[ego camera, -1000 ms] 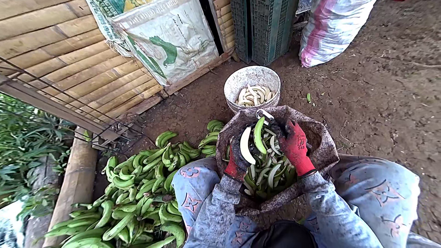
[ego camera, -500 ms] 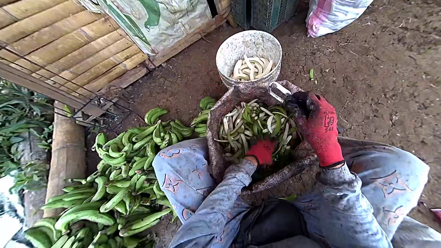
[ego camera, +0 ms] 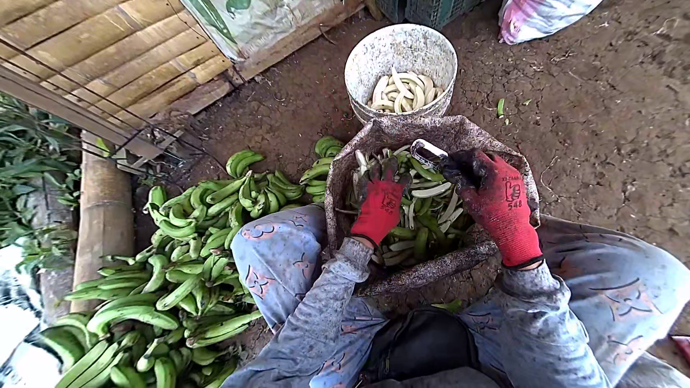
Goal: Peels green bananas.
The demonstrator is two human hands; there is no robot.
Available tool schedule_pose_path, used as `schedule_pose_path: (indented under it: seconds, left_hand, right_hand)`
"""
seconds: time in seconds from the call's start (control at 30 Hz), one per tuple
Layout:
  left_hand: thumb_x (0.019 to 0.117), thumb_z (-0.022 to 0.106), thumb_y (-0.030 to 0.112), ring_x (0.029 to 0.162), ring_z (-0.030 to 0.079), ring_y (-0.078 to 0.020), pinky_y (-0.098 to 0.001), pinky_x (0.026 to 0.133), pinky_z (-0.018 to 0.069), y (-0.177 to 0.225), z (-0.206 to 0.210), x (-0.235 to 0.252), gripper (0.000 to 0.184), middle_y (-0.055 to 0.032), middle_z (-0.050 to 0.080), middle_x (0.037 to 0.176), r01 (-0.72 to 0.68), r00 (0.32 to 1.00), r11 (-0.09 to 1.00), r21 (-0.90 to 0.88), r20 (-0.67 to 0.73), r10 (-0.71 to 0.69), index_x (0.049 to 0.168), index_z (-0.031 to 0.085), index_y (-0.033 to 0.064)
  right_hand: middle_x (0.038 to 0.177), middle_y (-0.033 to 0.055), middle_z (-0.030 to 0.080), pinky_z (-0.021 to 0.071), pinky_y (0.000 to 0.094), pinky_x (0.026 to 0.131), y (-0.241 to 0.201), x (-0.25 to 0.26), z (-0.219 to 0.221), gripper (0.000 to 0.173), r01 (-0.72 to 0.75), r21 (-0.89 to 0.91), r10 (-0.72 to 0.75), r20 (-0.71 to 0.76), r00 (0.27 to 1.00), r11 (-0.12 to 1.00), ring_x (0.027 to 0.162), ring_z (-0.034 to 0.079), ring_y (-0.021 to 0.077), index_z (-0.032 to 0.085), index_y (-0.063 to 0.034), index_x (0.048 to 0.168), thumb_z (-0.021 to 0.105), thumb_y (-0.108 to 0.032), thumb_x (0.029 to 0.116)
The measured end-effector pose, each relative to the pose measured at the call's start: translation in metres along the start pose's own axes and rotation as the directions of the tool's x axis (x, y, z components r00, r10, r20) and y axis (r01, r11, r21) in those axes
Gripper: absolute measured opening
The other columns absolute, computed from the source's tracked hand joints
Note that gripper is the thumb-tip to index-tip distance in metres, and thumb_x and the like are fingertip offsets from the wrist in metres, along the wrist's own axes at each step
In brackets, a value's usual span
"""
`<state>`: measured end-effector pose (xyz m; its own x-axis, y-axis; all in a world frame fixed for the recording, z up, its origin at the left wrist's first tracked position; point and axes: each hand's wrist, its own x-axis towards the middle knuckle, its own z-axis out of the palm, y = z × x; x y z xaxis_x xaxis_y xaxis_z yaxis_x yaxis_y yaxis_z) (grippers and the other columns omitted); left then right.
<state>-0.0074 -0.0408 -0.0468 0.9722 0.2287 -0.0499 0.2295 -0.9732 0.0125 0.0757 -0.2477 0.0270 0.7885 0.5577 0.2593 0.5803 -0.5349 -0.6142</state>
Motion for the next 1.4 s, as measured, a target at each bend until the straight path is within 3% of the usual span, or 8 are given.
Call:
schedule_pose_path:
  seconds: [0.1, 0.27, 0.53, 0.63, 0.83, 1.03, 1.2, 1.4]
  left_hand:
    - [0.0927, 0.068, 0.007, 0.137, 0.044, -0.045, -0.0619, 0.107, 0.0405, 0.036, 0.009, -0.018, 0.045, -0.0214, 0.049, 0.148, 0.02, 0.823, 1.0, -0.007, 0.568, -0.012, 0.137, 0.061, 0.0066]
    - [0.0968, 0.061, 0.006, 0.14, 0.04, -0.0486, -0.0659, 0.112, 0.0333, 0.022, 0.031, -0.015, 0.052, -0.0298, 0.047, 0.148, 0.13, 0.74, 0.98, -0.15, 0.673, 0.005, 0.147, 0.048, -0.0016]
    - [0.0969, 0.064, 0.021, 0.086, 0.064, -0.0118, -0.0316, 0.076, 0.0549, -0.014, -0.049, -0.018, 0.038, -0.0061, 0.068, 0.107, 0.058, 0.998, 0.225, -0.973, 0.062, 0.01, 0.133, 0.058, 0.0105]
    - [0.0984, 0.067, 0.035, 0.077, 0.067, -0.0141, -0.0344, 0.068, 0.0597, -0.011, -0.096, -0.017, 0.049, -0.0054, 0.07, 0.103, 0.006, 0.972, 0.231, -0.973, -0.048, -0.228, 0.142, 0.052, 0.0182]
    - [0.1104, 0.031, 0.037, 0.055, 0.057, -0.0097, -0.025, 0.048, 0.0532, -0.027, -0.147, -0.009, 0.037, -0.0015, 0.062, 0.081, -0.095, 0.99, -0.24, -0.966, -0.066, -0.127, 0.125, 0.058, 0.0142]
    - [0.1062, 0.04, 0.051, 0.056, 0.057, -0.0059, -0.0206, 0.049, 0.0502, -0.043, -0.115, -0.019, 0.04, 0.0031, 0.061, 0.077, -0.052, 0.979, -0.413, -0.909, 0.034, -0.199, 0.122, 0.063, 0.0231]
    - [0.1058, 0.047, 0.014, 0.092, 0.064, -0.0107, -0.0305, 0.084, 0.0545, -0.031, -0.1, -0.026, 0.029, -0.0088, 0.068, 0.105, -0.05, 0.937, 0.23, -0.972, -0.125, -0.326, 0.127, 0.062, 0.0005]
    - [0.1096, 0.039, 0.018, 0.073, 0.061, -0.0091, -0.0262, 0.069, 0.0549, -0.018, -0.096, -0.028, 0.029, -0.0047, 0.063, 0.087, -0.013, 0.958, -0.02, -1.0, -0.007, -0.288, 0.118, 0.061, 0.0002]
  right_hand:
    - [0.107, 0.0209, 0.065, 0.0546, 0.0612, 0.073, -0.002, 0.003, 0.003, 0.025, -0.009, -0.011, 0.009, 0.036, 0.999, 1.0, 0.092, 0.067, 0.0403, 0.066, -0.0081, 0.118, 0.071, -0.018, 0.095]
    - [0.106, 0.0221, 0.066, 0.054, 0.0621, 0.074, -0.001, 0.008, 0.005, 0.026, -0.023, -0.039, 0.025, 0.054, 0.998, 0.999, 0.093, 0.068, 0.0418, 0.067, -0.006, 0.117, 0.071, -0.02, 0.0956]
    - [0.103, 0.021, 0.068, 0.0535, 0.0627, 0.078, -0.001, 0.016, -0.001, 0.03, -0.082, 0.025, 0.083, -0.018, 0.996, 0.996, 0.092, 0.068, 0.0395, 0.068, -0.0061, 0.119, 0.07, -0.026, 0.0978]
    - [0.104, 0.019, 0.07, 0.0531, 0.0634, 0.084, -0.007, 0.016, -0.003, 0.027, -0.119, -0.041, 0.125, 0.198, 0.972, 0.992, 0.098, 0.069, 0.0392, 0.071, -0.0086, 0.113, 0.069, -0.031, 0.0977]
    - [0.113, 0.0223, 0.069, 0.047, 0.0683, 0.09, -0.031, -0.017, 0.04, 0.036, 0.069, -0.077, 0.044, 0.919, 0.391, 0.995, 0.108, 0.064, 0.0419, 0.07, -0.0044, 0.115, 0.073, -0.032, 0.0929]
    - [0.105, 0.0126, 0.074, 0.0546, 0.0533, 0.09, -0.024, 0.014, -0.008, 0.028, 0.061, 0.124, -0.084, 0.19, 0.978, 0.99, 0.098, 0.071, 0.0283, 0.075, -0.0109, 0.115, 0.063, -0.03, 0.0982]
    - [0.107, 0.0057, 0.074, 0.0575, 0.034, 0.089, -0.037, 0.001, 0.031, 0.03, 0.27, 0.377, -0.287, -0.011, 0.958, 0.886, 0.098, 0.07, 0.014, 0.076, -0.0121, 0.117, 0.065, -0.032, 0.0971]
    - [0.106, 0.0213, 0.072, 0.0559, 0.0574, 0.085, -0.026, 0.019, 0.059, 0.028, 0.256, 0.108, -0.238, -0.159, 0.958, 0.961, 0.1, 0.07, 0.0406, 0.076, -0.0051, 0.112, 0.067, -0.018, 0.0893]
